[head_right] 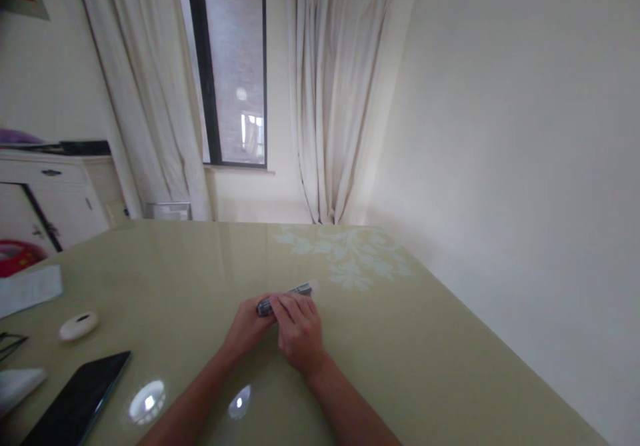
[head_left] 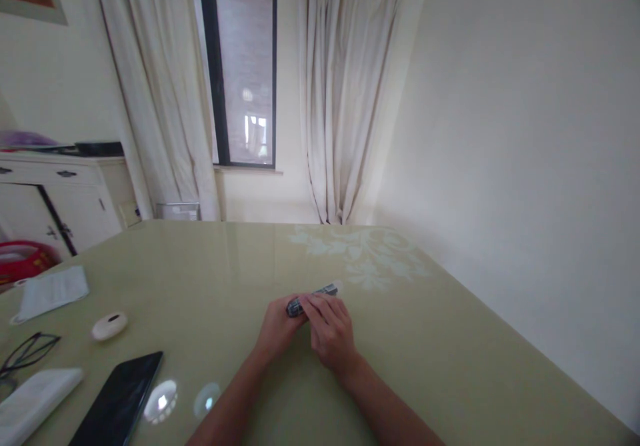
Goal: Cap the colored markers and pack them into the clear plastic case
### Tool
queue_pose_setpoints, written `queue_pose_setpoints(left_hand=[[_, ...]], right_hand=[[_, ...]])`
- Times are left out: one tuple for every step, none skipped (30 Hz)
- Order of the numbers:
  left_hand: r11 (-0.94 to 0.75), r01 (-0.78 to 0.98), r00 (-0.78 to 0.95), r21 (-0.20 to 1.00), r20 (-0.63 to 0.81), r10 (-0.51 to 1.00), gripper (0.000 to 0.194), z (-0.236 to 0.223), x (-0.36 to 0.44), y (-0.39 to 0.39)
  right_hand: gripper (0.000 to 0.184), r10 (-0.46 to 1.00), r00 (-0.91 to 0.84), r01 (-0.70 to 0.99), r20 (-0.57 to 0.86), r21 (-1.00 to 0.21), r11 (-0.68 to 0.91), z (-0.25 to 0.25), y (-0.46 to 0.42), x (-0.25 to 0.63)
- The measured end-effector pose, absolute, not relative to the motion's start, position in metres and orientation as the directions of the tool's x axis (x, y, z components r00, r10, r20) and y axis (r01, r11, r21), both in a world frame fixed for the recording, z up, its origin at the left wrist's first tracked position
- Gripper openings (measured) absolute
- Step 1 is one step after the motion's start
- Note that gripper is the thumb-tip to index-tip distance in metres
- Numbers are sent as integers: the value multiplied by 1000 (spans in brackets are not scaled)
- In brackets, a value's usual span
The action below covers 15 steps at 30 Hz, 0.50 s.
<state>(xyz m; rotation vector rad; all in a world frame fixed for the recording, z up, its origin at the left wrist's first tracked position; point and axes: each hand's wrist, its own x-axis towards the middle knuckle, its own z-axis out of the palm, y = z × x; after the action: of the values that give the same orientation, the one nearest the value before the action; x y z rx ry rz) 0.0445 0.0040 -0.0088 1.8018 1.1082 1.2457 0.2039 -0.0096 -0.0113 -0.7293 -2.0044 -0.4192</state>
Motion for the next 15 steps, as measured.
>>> queue_pose_setpoints(left_hand=[[-404, 274, 171, 873, 369, 914, 28, -9, 45, 5], [-396, 280, 158, 875, 365, 918, 29, -9, 45, 5], [-388, 281, 146, 878, 361, 921, 29, -8, 45, 6], [-381, 280, 137, 881, 356, 925, 29, -8, 45, 7], [-375, 277, 132, 885, 352, 927, 30, -7, 45, 7], [-371, 273, 129, 888, 349, 928, 30, -6, 45, 8], [-366, 271, 125, 890, 345, 930, 31, -5, 44, 8], [-362, 271, 121, 892, 341, 932, 31, -4, 44, 8], [-356, 273, 115, 894, 337, 934, 32, -3, 44, 8], [-350, 278, 111, 895, 332, 937, 32, -3, 43, 8], [-343, 282, 106, 896, 326, 939, 32, -3, 43, 8], [-337, 285, 101, 897, 321, 942, 32, -3, 43, 8], [-335, 287, 100, 897, 320, 942, 32, -3, 43, 8], [-339, 288, 102, 896, 323, 941, 31, -4, 43, 7], [-345, 288, 105, 893, 329, 938, 30, -5, 44, 6]], right_hand=[[51, 334, -382, 660, 862, 2, 751, -12, -11, 203], [51, 345, -373, 678, 861, -1, 735, -13, -11, 201], [51, 360, -362, 696, 860, -7, 718, -14, -12, 199], [52, 375, -353, 713, 857, -13, 701, -16, -13, 198], [53, 391, -343, 729, 854, -20, 684, -17, -13, 196], [54, 405, -341, 740, 848, -24, 672, -19, -13, 194], [56, 421, -342, 748, 840, -28, 664, -20, -13, 193], [58, 434, -346, 751, 832, -31, 659, -20, -12, 192], [60, 446, -352, 751, 823, -35, 659, -21, -12, 191], [61, 454, -359, 748, 816, -40, 662, -21, -11, 191], [62, 456, -365, 741, 812, -43, 670, -21, -11, 192], [63, 453, -369, 732, 812, -45, 679, -21, -10, 193], [63, 445, -368, 722, 817, -51, 690, -21, -10, 193], [63, 436, -361, 710, 824, -60, 702, -20, -10, 194], [62, 427, -348, 697, 834, -75, 713, -20, -10, 195]])
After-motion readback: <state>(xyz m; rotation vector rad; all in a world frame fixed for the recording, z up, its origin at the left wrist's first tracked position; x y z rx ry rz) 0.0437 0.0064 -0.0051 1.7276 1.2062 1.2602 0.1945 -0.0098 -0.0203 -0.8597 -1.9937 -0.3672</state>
